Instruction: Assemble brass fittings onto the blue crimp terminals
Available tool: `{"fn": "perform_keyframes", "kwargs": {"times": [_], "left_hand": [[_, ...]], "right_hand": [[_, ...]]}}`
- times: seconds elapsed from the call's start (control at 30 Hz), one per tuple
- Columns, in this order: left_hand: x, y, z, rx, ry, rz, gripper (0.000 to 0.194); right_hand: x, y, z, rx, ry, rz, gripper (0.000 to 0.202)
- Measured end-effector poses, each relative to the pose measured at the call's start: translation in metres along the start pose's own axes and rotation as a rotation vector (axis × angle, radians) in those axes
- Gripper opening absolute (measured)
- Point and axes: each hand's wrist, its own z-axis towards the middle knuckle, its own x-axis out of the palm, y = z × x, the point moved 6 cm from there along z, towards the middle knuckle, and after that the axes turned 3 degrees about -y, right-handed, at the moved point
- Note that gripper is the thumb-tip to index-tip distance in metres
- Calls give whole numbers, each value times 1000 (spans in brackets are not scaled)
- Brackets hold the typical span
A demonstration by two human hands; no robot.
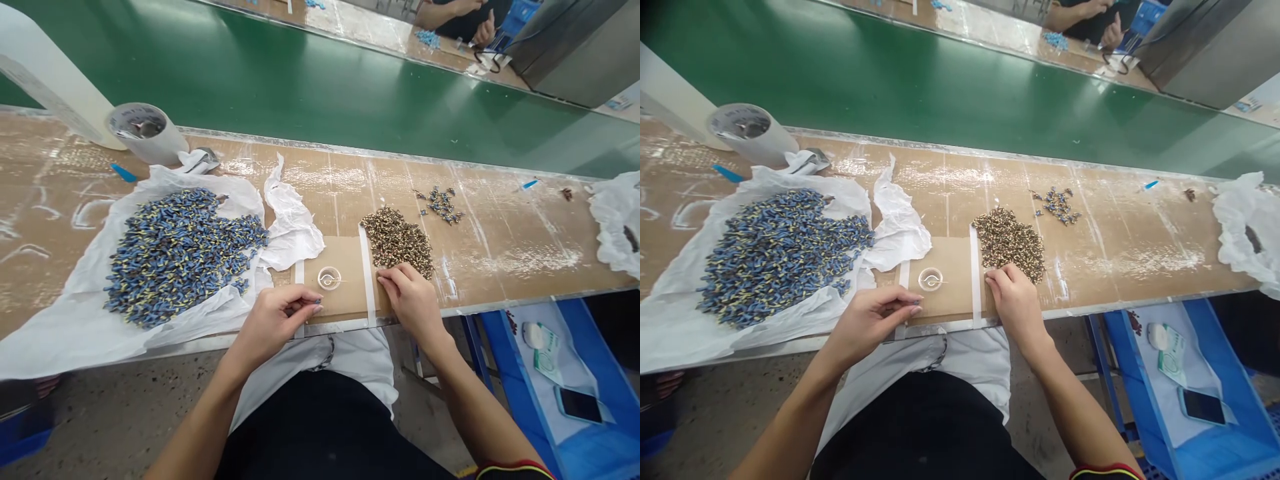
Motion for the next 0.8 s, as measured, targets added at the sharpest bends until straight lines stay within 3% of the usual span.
{"fn": "perform_keyframes", "kwargs": {"times": [0.37,0.57,0.8], "left_hand": [[1,-10,-8,-6,6,-35,14],[5,-16,-10,21,18,-3,15],[6,-15,-18,7,1,-34,16]], "right_hand": [[-12,-16,-7,-105,167,288,25],[-11,-20,-20,136,9,280,16],[-5,-8,-20,155,-57,106,19]]}}
